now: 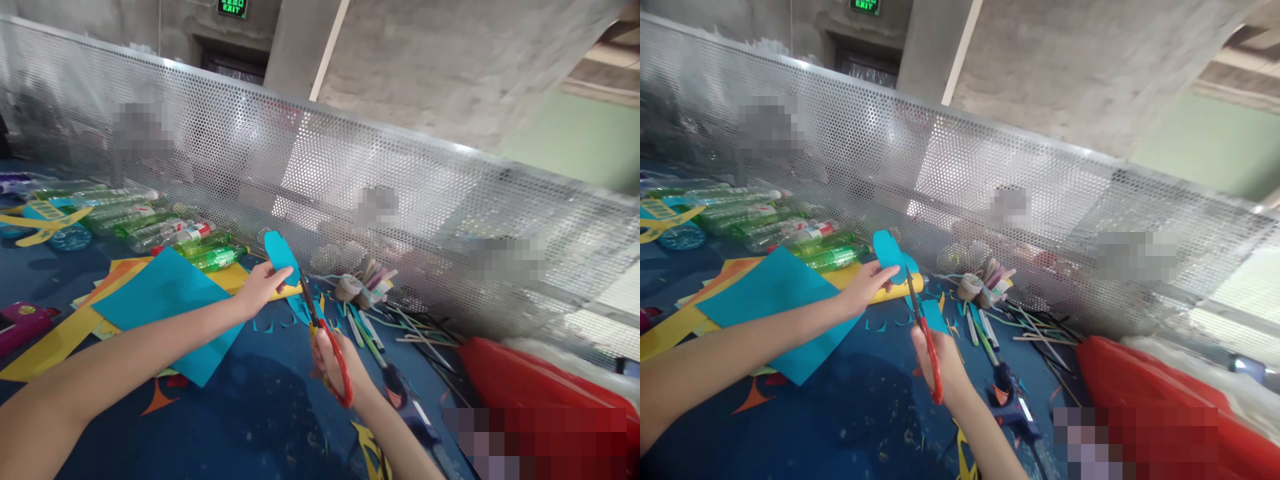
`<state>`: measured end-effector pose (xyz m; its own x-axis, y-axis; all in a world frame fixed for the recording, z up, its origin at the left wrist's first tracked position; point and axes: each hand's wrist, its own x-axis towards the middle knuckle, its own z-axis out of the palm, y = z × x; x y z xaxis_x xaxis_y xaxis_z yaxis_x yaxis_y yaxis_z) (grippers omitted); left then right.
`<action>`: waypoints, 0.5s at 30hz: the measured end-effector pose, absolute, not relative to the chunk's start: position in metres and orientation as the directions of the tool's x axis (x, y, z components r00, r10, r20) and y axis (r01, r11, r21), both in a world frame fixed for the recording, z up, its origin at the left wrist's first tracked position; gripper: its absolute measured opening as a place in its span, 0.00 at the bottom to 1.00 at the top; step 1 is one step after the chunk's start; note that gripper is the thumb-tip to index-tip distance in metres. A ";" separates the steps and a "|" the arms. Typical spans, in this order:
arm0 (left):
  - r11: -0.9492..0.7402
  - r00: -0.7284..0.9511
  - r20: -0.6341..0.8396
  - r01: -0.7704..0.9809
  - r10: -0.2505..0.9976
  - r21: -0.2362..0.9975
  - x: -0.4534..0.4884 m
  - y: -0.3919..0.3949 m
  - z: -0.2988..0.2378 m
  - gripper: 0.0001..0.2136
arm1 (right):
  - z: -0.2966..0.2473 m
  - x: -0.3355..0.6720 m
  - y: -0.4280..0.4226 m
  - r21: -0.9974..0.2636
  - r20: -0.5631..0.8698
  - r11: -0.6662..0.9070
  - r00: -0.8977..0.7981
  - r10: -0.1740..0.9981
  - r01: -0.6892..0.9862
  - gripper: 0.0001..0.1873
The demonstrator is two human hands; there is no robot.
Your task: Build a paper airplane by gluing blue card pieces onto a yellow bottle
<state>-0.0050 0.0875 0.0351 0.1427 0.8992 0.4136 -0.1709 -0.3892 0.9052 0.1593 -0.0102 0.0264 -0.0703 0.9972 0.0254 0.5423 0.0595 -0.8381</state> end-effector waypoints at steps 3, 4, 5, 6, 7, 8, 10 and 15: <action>-0.390 0.143 0.411 -0.156 0.900 0.908 -0.005 0.087 0.035 0.13 | 0.027 0.158 -0.011 -0.845 0.025 0.059 -0.072 0.997 0.531 0.29; -0.387 0.142 0.408 -0.155 0.902 0.909 -0.005 0.087 0.035 0.13 | 0.028 0.157 -0.012 -0.848 0.025 0.060 -0.074 0.997 0.527 0.29; -0.384 0.141 0.406 -0.157 0.903 0.910 -0.005 0.087 0.036 0.13 | 0.028 0.156 -0.012 -0.850 0.024 0.058 -0.072 0.997 0.524 0.29; -0.383 0.140 0.404 -0.159 0.904 0.910 -0.005 0.087 0.036 0.13 | 0.028 0.156 -0.012 -0.851 0.023 0.055 -0.068 0.997 0.523 0.29; -0.384 0.140 0.406 -0.160 0.903 0.909 -0.005 0.087 0.036 0.13 | 0.027 0.156 -0.012 -0.851 0.023 0.053 -0.062 0.998 0.523 0.29; -0.387 0.140 0.408 -0.158 0.902 0.909 -0.005 0.086 0.037 0.13 | 0.027 0.156 -0.013 -0.850 0.023 0.049 -0.056 0.998 0.524 0.29; -0.391 0.141 0.412 -0.155 0.900 0.907 -0.006 0.086 0.037 0.13 | 0.026 0.156 -0.013 -0.850 0.019 0.038 -0.042 0.999 0.526 0.29; -0.391 0.140 0.409 -0.140 0.902 0.910 -0.006 0.086 0.038 0.13 | 0.023 0.155 -0.014 -0.860 -0.001 0.020 -0.040 0.999 0.509 0.29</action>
<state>-0.0062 0.0863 0.0376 0.1402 0.9018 0.4088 -0.1399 -0.3907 0.9098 0.1548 -0.0136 0.0232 -0.0404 0.9992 -0.0008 0.5091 0.0199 -0.8605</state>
